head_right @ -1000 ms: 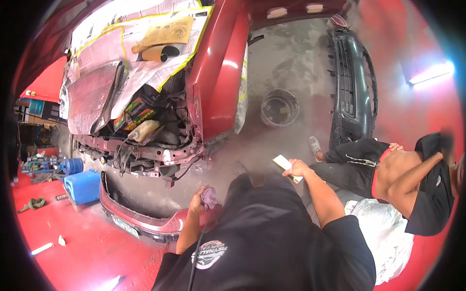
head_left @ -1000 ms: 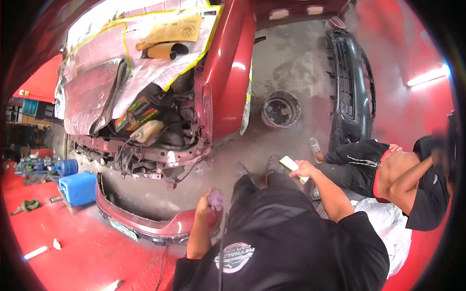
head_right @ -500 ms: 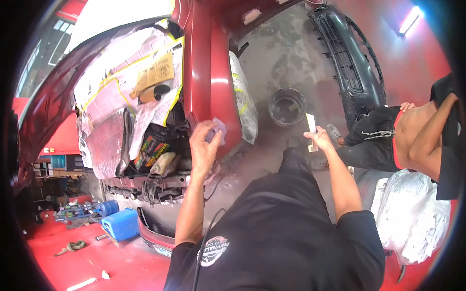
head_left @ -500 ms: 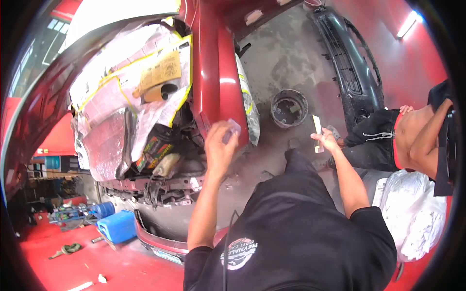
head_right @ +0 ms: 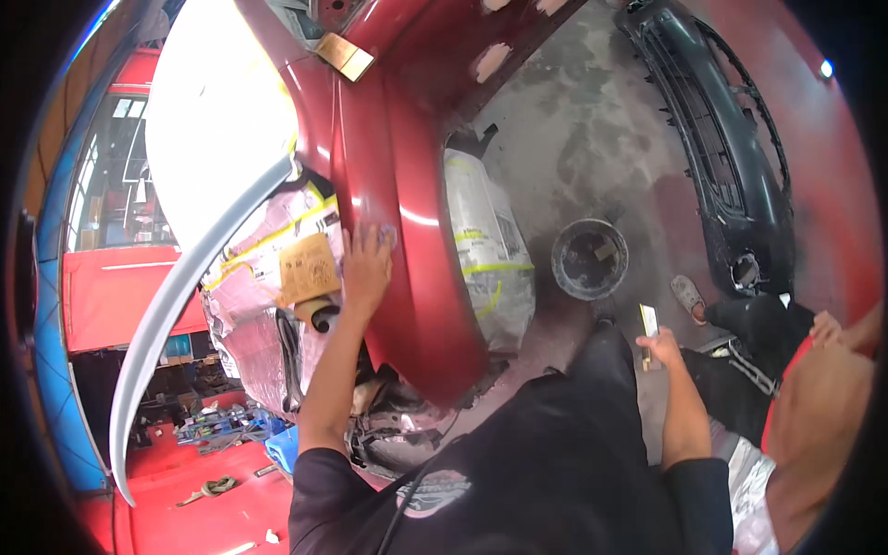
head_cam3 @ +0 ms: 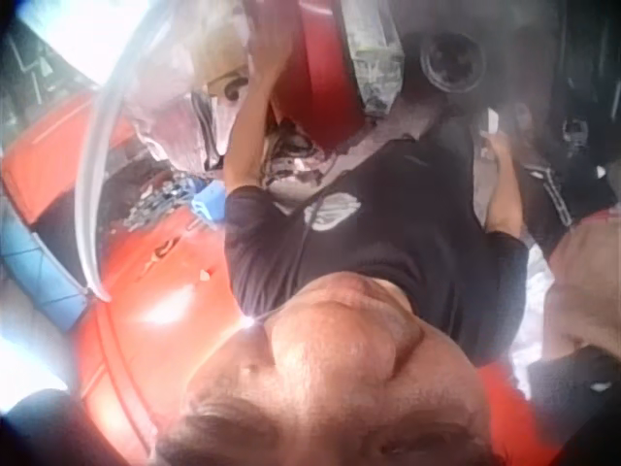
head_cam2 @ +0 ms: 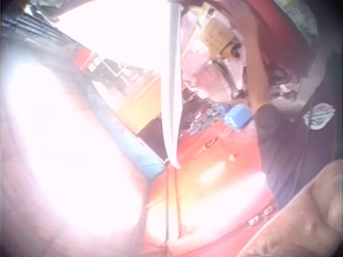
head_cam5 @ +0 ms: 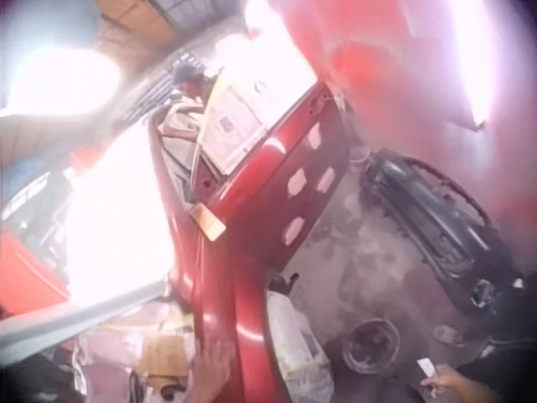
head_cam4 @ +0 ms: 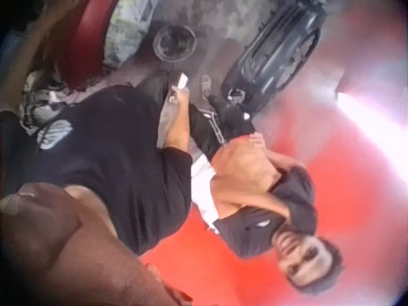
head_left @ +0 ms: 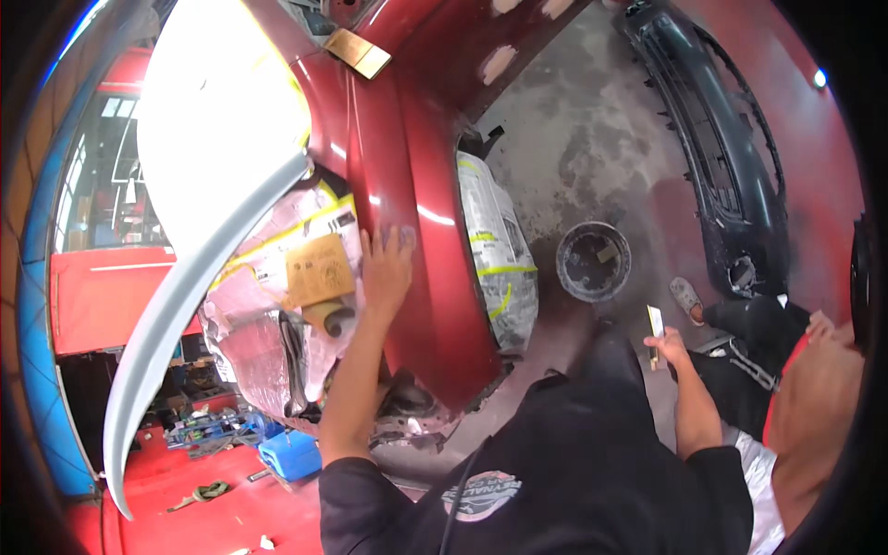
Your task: The person sands the front fender and rear quarter panel of a red car using a sanding block and water. They repeatedly dip the block into a bucket of water and wipe the surface with a cloth. The car is partially masked with newspaper and tape.
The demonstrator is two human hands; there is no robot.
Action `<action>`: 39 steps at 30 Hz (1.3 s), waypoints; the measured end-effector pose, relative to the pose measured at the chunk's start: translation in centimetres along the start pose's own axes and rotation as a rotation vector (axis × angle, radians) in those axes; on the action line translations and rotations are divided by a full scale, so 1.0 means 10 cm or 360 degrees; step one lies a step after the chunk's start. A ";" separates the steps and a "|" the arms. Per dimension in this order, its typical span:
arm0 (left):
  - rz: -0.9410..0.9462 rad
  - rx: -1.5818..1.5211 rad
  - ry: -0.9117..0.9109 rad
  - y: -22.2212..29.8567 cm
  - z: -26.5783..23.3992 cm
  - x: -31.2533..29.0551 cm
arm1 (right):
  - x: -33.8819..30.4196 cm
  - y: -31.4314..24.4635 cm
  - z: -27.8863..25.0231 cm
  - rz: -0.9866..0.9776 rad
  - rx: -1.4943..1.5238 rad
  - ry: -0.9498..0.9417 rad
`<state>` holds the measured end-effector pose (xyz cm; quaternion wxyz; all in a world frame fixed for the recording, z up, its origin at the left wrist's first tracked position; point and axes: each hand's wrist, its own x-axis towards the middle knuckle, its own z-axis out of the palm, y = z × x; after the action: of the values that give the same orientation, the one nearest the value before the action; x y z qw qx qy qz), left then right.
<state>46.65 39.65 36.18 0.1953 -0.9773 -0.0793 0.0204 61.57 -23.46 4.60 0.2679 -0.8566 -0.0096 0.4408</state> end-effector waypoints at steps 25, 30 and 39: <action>-0.0671 -0.0647 0.0274 0.08 -0.38 -0.33 | 0.30 -5.70 0.66 -0.1440 0.0585 -0.0114; -0.0498 -0.0521 0.0379 0.00 -0.07 -0.45 | -0.09 -6.94 0.74 -0.1496 0.0259 0.0059; -0.0602 -0.0900 0.0429 0.02 -0.02 -0.48 | -0.19 -6.78 1.41 -0.1826 0.0244 0.0572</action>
<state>41.90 38.65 36.31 -0.0736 -0.9546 -0.2348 -0.1678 64.56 40.42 31.13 0.5212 -0.7541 -0.3926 0.0740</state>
